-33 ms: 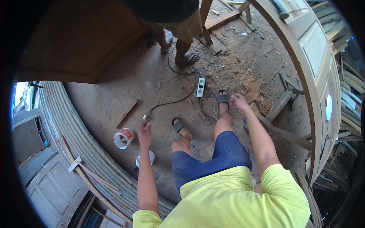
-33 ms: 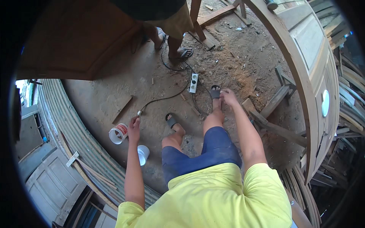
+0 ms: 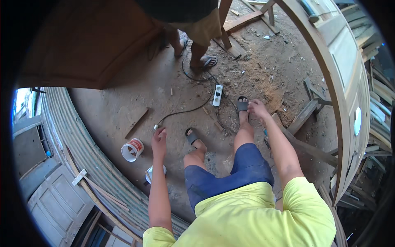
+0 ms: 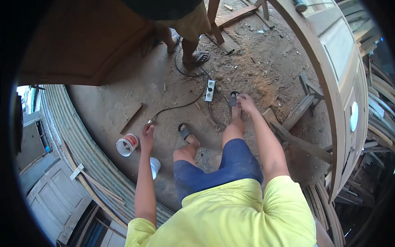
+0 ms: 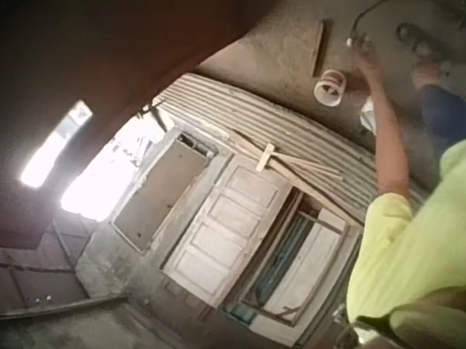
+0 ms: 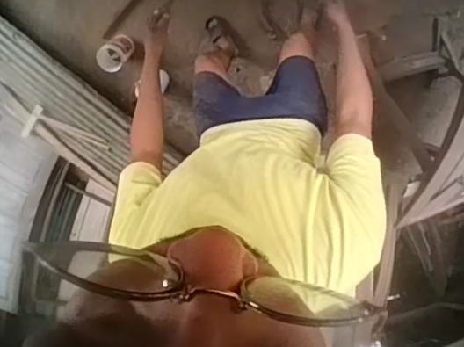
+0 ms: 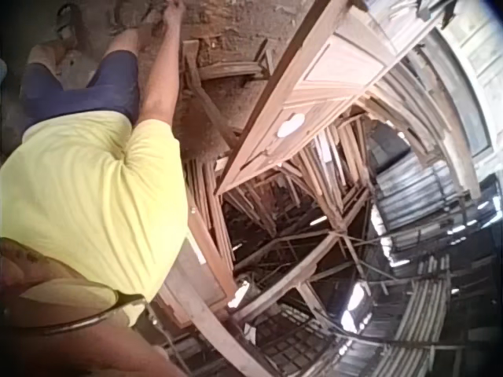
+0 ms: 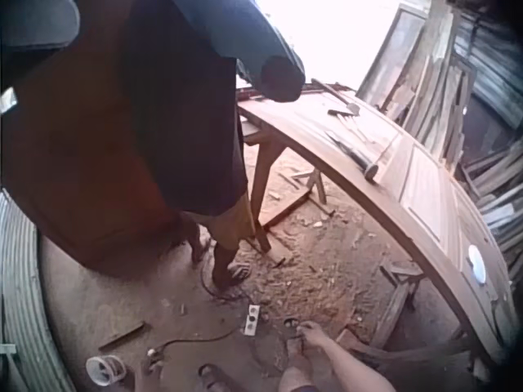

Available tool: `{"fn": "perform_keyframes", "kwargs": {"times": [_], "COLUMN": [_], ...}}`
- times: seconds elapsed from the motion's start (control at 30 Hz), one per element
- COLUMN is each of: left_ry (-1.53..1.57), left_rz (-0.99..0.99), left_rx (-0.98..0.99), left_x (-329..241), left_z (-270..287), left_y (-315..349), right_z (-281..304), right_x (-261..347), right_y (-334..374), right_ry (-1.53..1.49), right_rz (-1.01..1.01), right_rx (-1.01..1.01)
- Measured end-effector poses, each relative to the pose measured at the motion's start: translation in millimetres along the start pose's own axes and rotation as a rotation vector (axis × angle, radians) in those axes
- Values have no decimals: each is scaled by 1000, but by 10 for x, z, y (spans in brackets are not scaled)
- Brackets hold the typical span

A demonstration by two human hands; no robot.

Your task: The person prepares the workspace by plugging in a power strip, handles a large wooden door on a workbench, uses a hand plane and hammer, then cuts the edge of the door using a circular saw and secures pieces with a nail gun.

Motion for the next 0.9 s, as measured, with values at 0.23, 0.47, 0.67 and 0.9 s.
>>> {"fn": "perform_keyframes", "kwargs": {"times": [0.23,0.47,0.67,0.9], "left_ry": [49,-245,-411,-86], "left_rz": [5,155,31,266], "left_rx": [89,45,-175,-300], "left_x": [-22,232,687,319], "left_z": [-2309,-4885,-5923,-5982], "left_y": [-1014,-1718,-1911,-2061], "right_z": [-1390,-2101,-2543,-2400], "right_x": [-427,-1461,-1563,-1188], "right_y": [-2665,-3574,-3216,-3431], "right_ry": [605,737,1087,1144], "right_rz": [144,176,390,387], "right_rx": [251,163,355,435]}}
Point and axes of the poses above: each hand's wrist, its own y-axis away from the middle knuckle, its own z-axis out of the back of the hand, x = y × z, the point moved 5 cm from there along -y, towards the middle knuckle, and after that the axes turned 15 degrees about -y, right-handed, at the moved point
